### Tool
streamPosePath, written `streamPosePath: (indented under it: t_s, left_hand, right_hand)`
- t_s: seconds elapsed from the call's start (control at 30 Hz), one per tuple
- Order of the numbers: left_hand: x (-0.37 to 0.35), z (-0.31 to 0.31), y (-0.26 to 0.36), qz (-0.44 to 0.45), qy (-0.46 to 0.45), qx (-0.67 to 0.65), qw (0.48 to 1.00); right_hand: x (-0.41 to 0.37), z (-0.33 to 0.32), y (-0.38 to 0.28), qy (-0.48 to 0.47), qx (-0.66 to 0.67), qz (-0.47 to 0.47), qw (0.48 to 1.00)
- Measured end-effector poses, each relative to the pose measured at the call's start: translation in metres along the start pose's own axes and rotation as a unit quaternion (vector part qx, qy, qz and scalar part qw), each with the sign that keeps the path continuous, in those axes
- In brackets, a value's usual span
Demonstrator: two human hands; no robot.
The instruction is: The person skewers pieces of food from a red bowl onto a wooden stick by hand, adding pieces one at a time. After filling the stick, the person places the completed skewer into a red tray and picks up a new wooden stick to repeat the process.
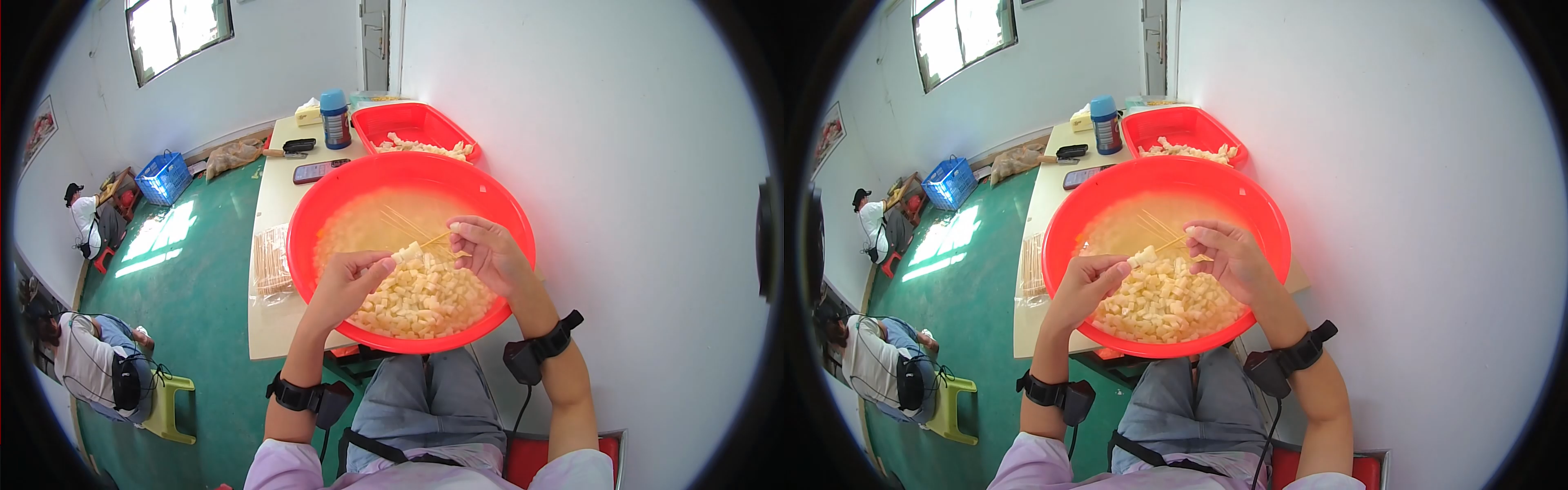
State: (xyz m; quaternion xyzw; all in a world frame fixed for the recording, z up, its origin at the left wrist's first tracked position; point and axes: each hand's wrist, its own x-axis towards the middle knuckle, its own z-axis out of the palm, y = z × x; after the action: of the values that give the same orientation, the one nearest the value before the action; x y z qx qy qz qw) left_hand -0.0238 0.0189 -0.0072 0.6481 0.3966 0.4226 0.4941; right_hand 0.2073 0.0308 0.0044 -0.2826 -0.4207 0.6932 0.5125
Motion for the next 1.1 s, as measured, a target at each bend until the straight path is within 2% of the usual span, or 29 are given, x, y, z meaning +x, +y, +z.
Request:
streamPosePath:
  t_s: [0.4, 0.6, 0.7, 0.8, 0.9, 1.0, 1.03, 1.1]
  left_hand:
    - [0.0, -0.001, -0.002, 0.009, -0.006, 0.024, 1.0]
    - [-0.001, -0.001, 0.006, -0.026, -0.03, -0.029, 0.999]
    - [0.0, -0.002, 0.008, -0.052, -0.043, -0.047, 0.997]
    - [-0.001, 0.0, 0.001, -0.022, -0.009, 0.011, 1.0]
    - [-0.001, 0.009, -0.004, 0.135, 0.07, 0.128, 0.98]
    - [-0.002, 0.011, -0.002, 0.124, 0.069, 0.097, 0.985]
    - [-0.001, 0.007, 0.002, 0.058, 0.027, 0.029, 0.998]
    - [0.0, -0.002, 0.013, -0.074, -0.058, -0.106, 0.99]
  right_hand:
    - [-0.001, 0.003, 0.004, 0.017, -0.075, -0.057, 0.995]
    - [0.0, 0.008, 0.005, 0.012, -0.142, -0.121, 0.982]
    - [-0.001, 0.009, 0.004, 0.012, -0.158, -0.122, 0.98]
    - [-0.001, 0.008, 0.002, 0.011, -0.09, -0.063, 0.994]
    - [0.0, 0.006, 0.001, 0.026, -0.037, -0.013, 0.999]
    - [0.0, 0.009, 0.003, 0.016, -0.022, -0.05, 0.998]
    - [-0.001, 0.011, 0.004, 0.012, -0.038, -0.064, 0.997]
    - [-0.002, 0.014, 0.005, 0.002, -0.069, -0.092, 0.993]
